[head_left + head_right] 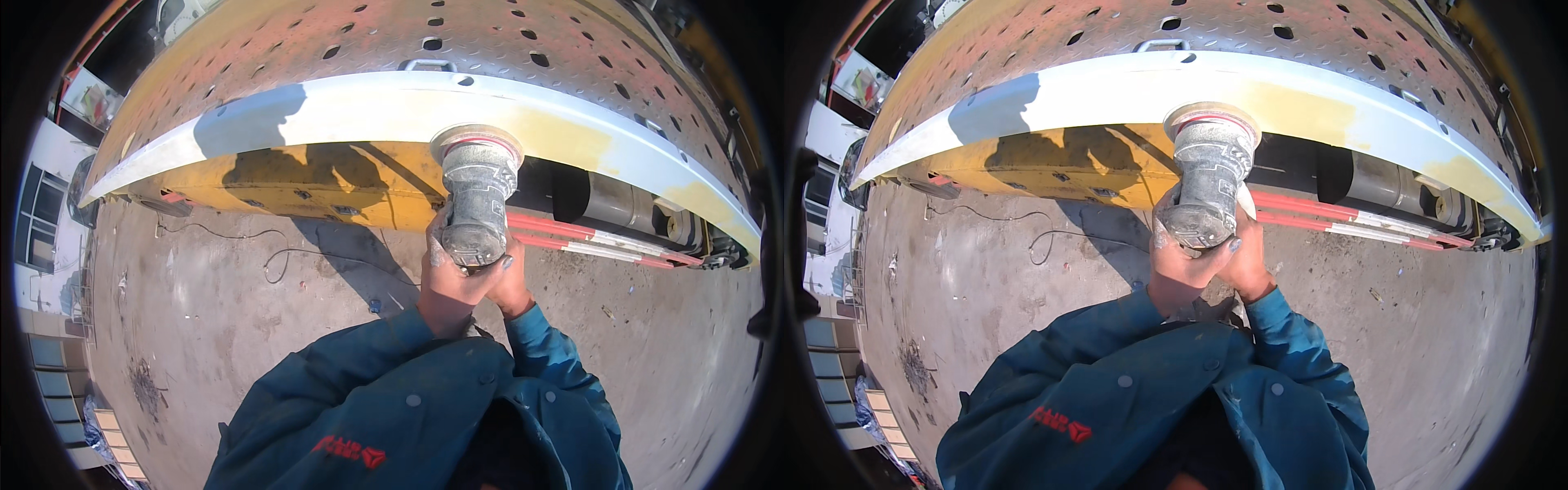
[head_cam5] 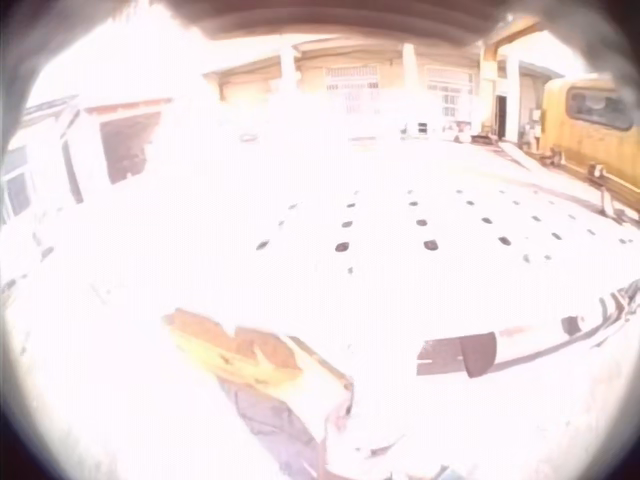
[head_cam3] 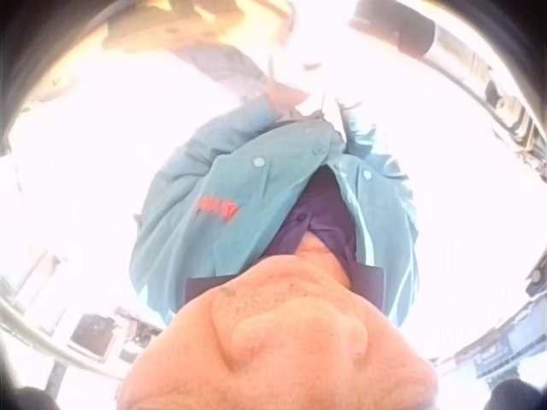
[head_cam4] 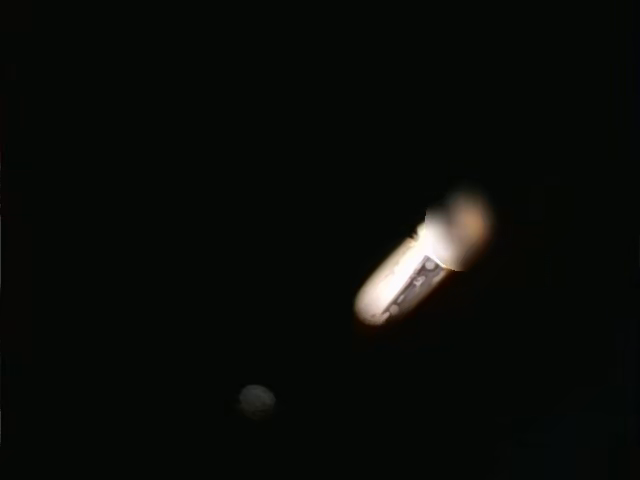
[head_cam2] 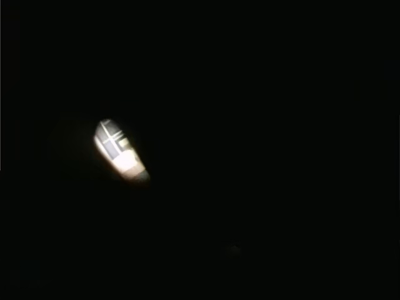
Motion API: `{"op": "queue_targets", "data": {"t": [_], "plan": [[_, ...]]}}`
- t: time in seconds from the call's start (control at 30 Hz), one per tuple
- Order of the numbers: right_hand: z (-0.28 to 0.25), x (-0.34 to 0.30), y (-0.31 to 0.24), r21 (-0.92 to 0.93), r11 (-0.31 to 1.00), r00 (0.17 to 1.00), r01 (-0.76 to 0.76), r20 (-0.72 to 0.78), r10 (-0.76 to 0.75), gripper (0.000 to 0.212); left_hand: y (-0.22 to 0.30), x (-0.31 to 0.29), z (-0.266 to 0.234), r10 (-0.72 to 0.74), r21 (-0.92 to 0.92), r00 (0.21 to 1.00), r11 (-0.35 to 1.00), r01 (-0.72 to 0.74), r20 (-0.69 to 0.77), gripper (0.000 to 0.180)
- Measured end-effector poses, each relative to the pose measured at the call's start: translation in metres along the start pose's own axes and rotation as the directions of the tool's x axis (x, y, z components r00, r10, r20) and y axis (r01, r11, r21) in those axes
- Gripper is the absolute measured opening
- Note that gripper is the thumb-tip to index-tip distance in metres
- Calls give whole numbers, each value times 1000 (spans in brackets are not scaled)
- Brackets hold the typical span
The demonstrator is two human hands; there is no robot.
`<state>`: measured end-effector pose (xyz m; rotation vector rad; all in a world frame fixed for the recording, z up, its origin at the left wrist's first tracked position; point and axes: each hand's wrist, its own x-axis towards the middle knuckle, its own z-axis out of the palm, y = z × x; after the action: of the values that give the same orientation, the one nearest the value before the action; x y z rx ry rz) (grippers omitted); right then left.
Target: The person uses an orbital sander to smooth the surface of a white car bumper resting on a yellow metal workbench. The person moves the sander along the length of the bumper, occasionally adjusting grip and position.
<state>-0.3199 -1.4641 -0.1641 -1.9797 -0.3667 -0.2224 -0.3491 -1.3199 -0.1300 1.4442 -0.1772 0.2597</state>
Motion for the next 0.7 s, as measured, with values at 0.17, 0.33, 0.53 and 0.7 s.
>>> {"op": "queue_targets", "data": {"t": [0.17, 0.33, 0.53, 0.7], "plan": [[16, -6, 17, 6, 999, 999, -34, -18, 34, 66, -18, -3, -8, -12, 16, 1000, 1000, 12, -17, 97], [11, 7, 2, -25, 1000, 1000, 19, 6, -19, 73, -6, 3, -14, 1, -4, 1000, 1000, -1, -14, 97], [34, 1, 10, 6, 1000, 999, -17, 29, 16, 73, -35, -7, -26, 8, -4, 997, 1000, -8, -77, 105], [28, 3, 0, 15, 1000, 1000, -18, 3, 18, 72, -11, 0, -26, 20, 15, 1000, 1000, -20, -16, 99]]}}
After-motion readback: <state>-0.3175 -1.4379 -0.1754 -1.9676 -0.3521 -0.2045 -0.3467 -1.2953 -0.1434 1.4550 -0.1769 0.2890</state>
